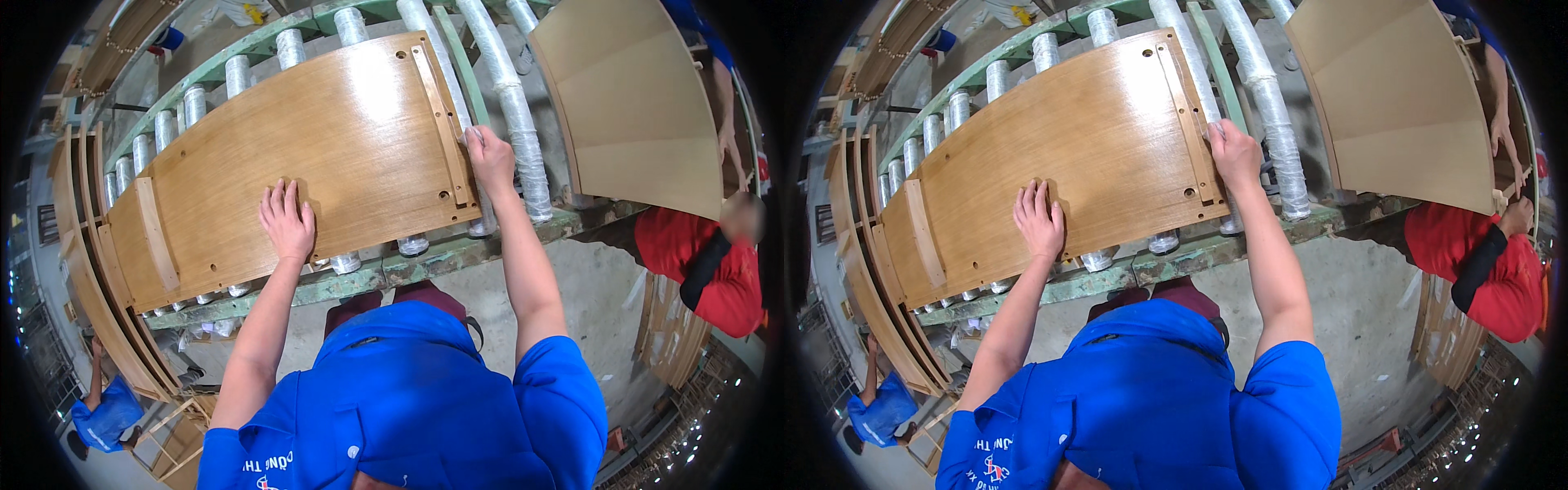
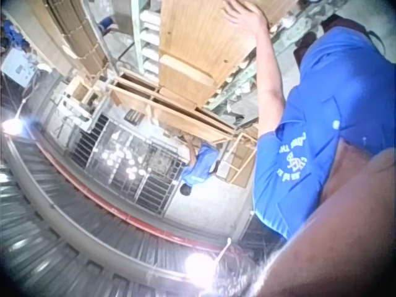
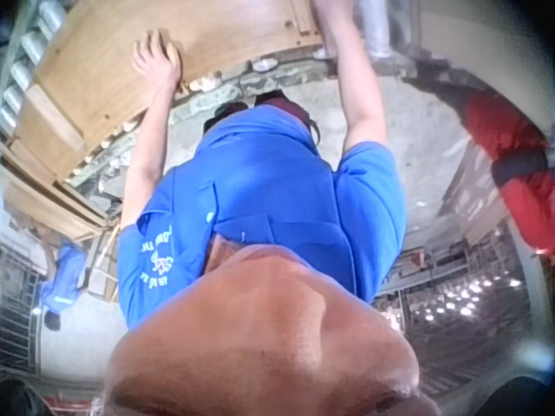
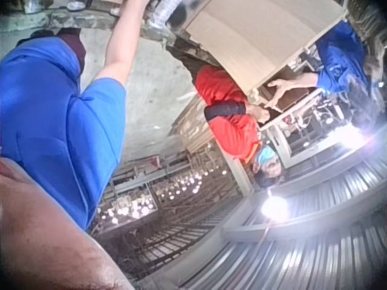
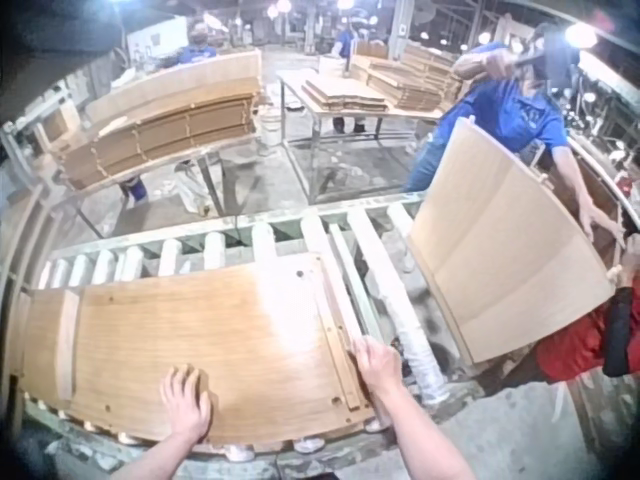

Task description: The person wipes the surface of a wooden furniture panel with a white cloth. They move the panel on a roller conveyor, flip it over, and continue wiping the other side. The person also wipes a stack of similar wooden panels on the floor.

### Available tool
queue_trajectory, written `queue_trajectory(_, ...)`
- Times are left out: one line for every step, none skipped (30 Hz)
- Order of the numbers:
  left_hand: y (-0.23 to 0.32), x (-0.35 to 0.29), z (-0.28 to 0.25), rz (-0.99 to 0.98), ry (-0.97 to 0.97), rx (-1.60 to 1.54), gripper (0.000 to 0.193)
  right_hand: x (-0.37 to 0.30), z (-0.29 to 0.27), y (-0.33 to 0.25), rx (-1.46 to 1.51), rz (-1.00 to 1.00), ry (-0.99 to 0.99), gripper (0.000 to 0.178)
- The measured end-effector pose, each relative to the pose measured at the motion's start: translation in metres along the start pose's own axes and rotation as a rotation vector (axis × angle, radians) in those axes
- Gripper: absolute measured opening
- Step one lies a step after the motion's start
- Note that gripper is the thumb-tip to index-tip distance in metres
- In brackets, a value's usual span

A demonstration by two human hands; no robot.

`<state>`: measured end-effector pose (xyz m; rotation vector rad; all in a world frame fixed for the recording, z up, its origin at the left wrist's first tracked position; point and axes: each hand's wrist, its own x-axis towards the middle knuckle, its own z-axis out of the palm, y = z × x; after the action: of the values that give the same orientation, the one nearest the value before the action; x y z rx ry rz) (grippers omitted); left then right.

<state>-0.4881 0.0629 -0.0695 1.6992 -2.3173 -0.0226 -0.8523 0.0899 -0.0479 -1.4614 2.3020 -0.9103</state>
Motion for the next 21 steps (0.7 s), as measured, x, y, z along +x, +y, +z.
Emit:
queue_trajectory(0.0, 0.0, 0.0, 0.002, 0.001, -0.001, 0.043, -0.007, -0.003, 0.0, -0.005, 0.01, -0.009, 0.025)
queue_trajectory(0.0, 0.0, 0.0, 0.005, 0.001, -0.002, 0.043, -0.014, -0.006, 0.0, -0.005, 0.015, -0.016, 0.025)
queue_trajectory(0.0, 0.0, 0.0, 0.007, 0.007, -0.008, 0.044, -0.022, -0.009, 0.003, -0.007, 0.021, -0.021, 0.025)
queue_trajectory(0.0, 0.0, 0.001, 0.009, 0.013, -0.015, 0.044, -0.03, -0.013, 0.005, -0.008, 0.028, -0.027, 0.025)
queue_trajectory(-0.001, 0.0, 0.001, 0.011, 0.018, -0.021, 0.044, -0.038, -0.016, 0.006, -0.013, 0.022, -0.023, 0.022)
queue_trajectory(-0.001, 0.0, 0.002, 0.007, 0.017, -0.019, 0.044, -0.046, -0.018, 0.007, 0.003, 0.027, -0.029, 0.022)
queue_trajectory(-0.001, -0.001, 0.001, 0.002, 0.015, -0.017, 0.044, -0.054, -0.022, 0.008, 0.018, 0.031, -0.035, 0.021)
queue_trajectory(-0.001, -0.001, 0.001, -0.003, 0.013, -0.015, 0.044, -0.061, -0.025, 0.008, 0.035, 0.034, -0.041, 0.021)
queue_trajectory(-0.001, -0.001, 0.001, 0.0, 0.019, -0.013, 0.044, -0.07, -0.027, 0.01, -0.016, 0.066, -0.072, 0.02)
queue_trajectory(-0.001, -0.001, 0.002, 0.005, 0.022, -0.012, 0.044, -0.077, -0.029, 0.013, -0.029, 0.076, -0.083, 0.019)
queue_trajectory(0.0, -0.001, 0.002, 0.008, 0.025, -0.011, 0.044, -0.083, -0.032, 0.016, -0.042, 0.085, -0.094, 0.019)
queue_trajectory(0.0, -0.001, 0.002, 0.012, 0.027, -0.005, 0.044, -0.088, -0.034, 0.015, -0.051, 0.093, -0.106, 0.019)
queue_trajectory(0.0, -0.001, 0.002, 0.009, 0.026, -0.004, 0.044, -0.092, -0.037, 0.015, -0.02, 0.098, -0.1, 0.018)
queue_trajectory(0.0, -0.001, 0.002, 0.005, 0.025, -0.003, 0.044, -0.093, -0.038, 0.015, -0.024, 0.103, -0.108, 0.019)
queue_trajectory(0.0, -0.001, 0.003, 0.006, 0.023, -0.004, 0.044, -0.096, -0.039, 0.016, -0.029, 0.11, -0.112, 0.019)
queue_trajectory(0.001, -0.001, 0.003, 0.006, 0.022, -0.003, 0.044, -0.098, -0.04, 0.017, -0.034, 0.118, -0.116, 0.019)
queue_trajectory(0.001, -0.001, 0.003, 0.006, 0.02, -0.001, 0.045, -0.099, -0.041, 0.018, -0.042, 0.116, -0.116, 0.019)
queue_trajectory(0.002, 0.0, 0.003, 0.006, 0.02, 0.001, 0.045, -0.1, -0.042, 0.019, -0.049, 0.114, -0.115, 0.019)
queue_trajectory(0.002, 0.0, 0.004, 0.008, 0.018, 0.006, 0.045, -0.1, -0.042, 0.019, -0.056, 0.112, -0.114, 0.019)
queue_trajectory(0.003, 0.0, 0.005, 0.008, 0.017, 0.01, 0.045, -0.101, -0.043, 0.02, -0.063, 0.121, -0.122, 0.02)
queue_trajectory(0.003, 0.0, 0.004, 0.006, 0.016, 0.016, 0.045, -0.101, -0.043, 0.02, -0.07, 0.127, -0.131, 0.02)
